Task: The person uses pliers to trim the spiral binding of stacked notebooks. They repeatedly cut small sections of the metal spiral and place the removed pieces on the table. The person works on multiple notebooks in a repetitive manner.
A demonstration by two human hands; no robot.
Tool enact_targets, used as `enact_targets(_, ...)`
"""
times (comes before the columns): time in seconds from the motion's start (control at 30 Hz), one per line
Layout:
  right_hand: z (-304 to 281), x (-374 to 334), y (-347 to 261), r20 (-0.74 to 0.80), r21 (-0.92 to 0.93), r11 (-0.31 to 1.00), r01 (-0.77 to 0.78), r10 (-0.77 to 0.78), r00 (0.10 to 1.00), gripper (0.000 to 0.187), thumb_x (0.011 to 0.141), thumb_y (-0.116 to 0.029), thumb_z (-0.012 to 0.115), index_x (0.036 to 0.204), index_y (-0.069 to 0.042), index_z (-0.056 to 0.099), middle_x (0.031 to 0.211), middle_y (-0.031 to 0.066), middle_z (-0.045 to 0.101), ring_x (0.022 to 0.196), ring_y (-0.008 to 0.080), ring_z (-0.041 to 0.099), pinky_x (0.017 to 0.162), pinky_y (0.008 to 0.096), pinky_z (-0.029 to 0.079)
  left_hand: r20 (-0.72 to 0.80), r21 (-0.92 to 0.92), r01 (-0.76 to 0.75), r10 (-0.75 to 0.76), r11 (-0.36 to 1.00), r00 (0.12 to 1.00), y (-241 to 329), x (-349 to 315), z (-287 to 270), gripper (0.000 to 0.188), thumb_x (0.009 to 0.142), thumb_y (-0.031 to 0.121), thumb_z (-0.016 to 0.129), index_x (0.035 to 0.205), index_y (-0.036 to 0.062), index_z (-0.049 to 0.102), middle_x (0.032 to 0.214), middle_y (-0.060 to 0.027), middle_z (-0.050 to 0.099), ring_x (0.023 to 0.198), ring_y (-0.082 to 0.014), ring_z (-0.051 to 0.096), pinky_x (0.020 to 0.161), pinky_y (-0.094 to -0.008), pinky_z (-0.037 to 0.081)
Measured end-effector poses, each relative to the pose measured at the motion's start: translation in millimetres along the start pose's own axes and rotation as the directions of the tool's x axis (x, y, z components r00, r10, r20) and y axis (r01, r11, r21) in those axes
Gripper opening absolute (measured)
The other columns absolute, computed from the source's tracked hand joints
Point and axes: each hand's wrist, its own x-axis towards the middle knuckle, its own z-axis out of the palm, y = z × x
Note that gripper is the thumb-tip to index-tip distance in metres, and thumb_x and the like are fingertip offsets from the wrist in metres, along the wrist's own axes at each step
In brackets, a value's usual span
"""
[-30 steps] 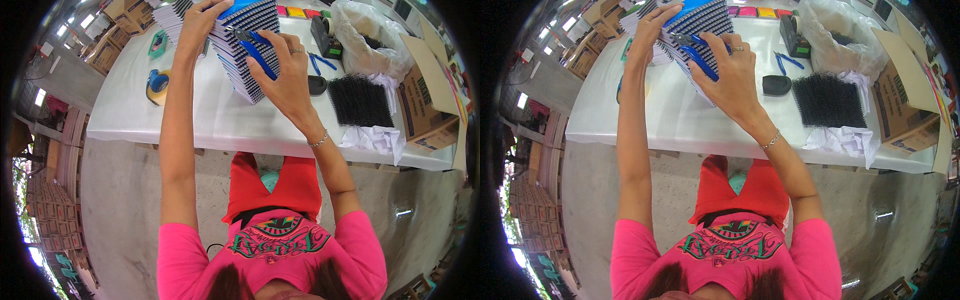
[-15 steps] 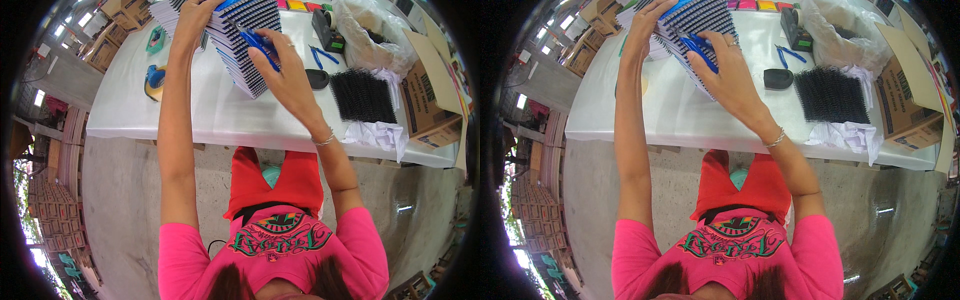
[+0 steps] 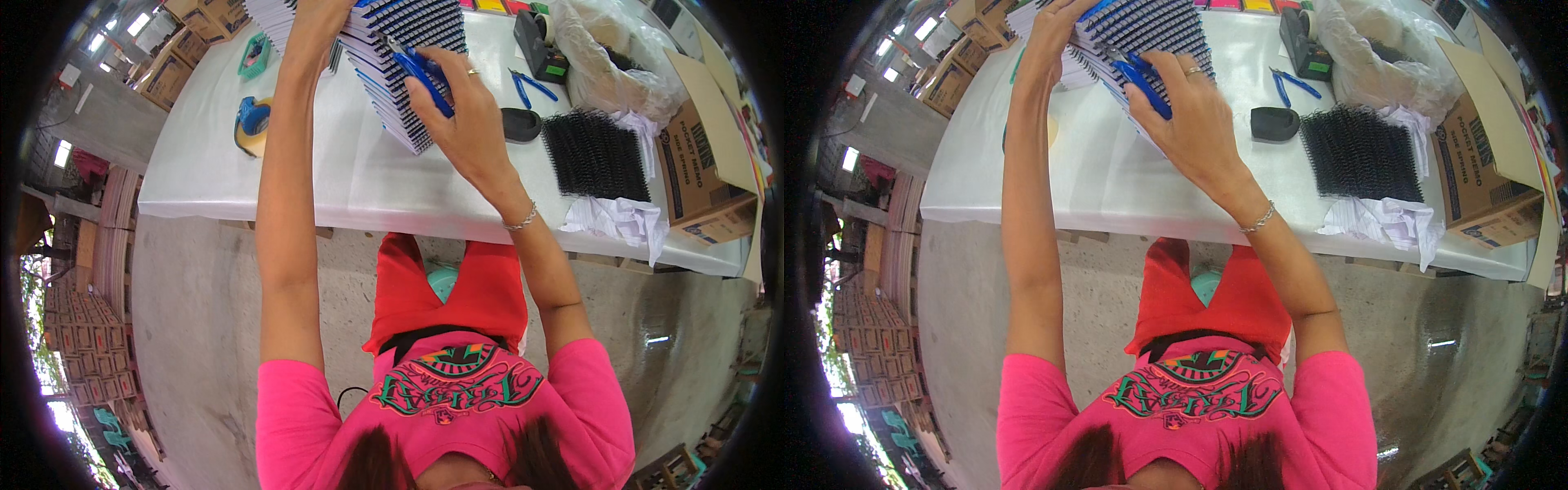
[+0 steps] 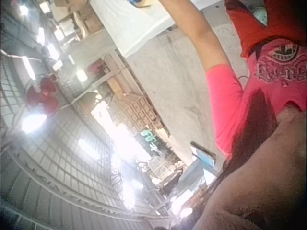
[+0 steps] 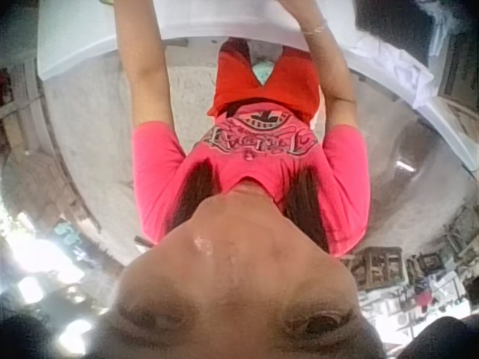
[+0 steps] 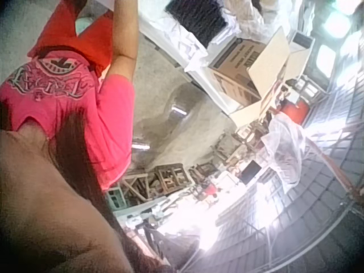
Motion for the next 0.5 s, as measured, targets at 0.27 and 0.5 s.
enact_targets(0.27, -1, -3, 4, -0.038, 0.074, 0.995, 0.061, -0.059, 0.998, 0.047, 0.096, -0.037, 0.063, 0.130, -0.006, 0.057, 0.114, 0.0226, 0.059, 0.104, 0.0297, 0.058, 0.088, 0.0426, 0.046, 0.015, -0.058, 0.028, -0.027, 0.998, 1.000, -2, 3, 1, 0.038, 0.090, 0.031, 0.071, 0.115, 0.0022, 0.073, 0.103, -0.0075, 0.073, 0.090, -0.0146, 0.066, 0.077, -0.0269, 0.051)
enact_targets(0.5, 5, -10, 16, -0.151, -0.391, 0.894, 0.218, -0.296, 0.943, 0.054, 0.089, -0.036, 0.071, 0.136, -0.013, 0.055, 0.124, 0.0206, 0.050, 0.116, 0.0328, 0.047, 0.096, 0.0475, 0.035, -0.004, -0.029, 0.010, -0.010, 1.000, 1.000, 0, 0, 1, 0.036, 0.091, 0.032, 0.071, 0.115, 0.0049, 0.074, 0.100, -0.0060, 0.073, 0.085, -0.0139, 0.066, 0.073, -0.0254, 0.050)
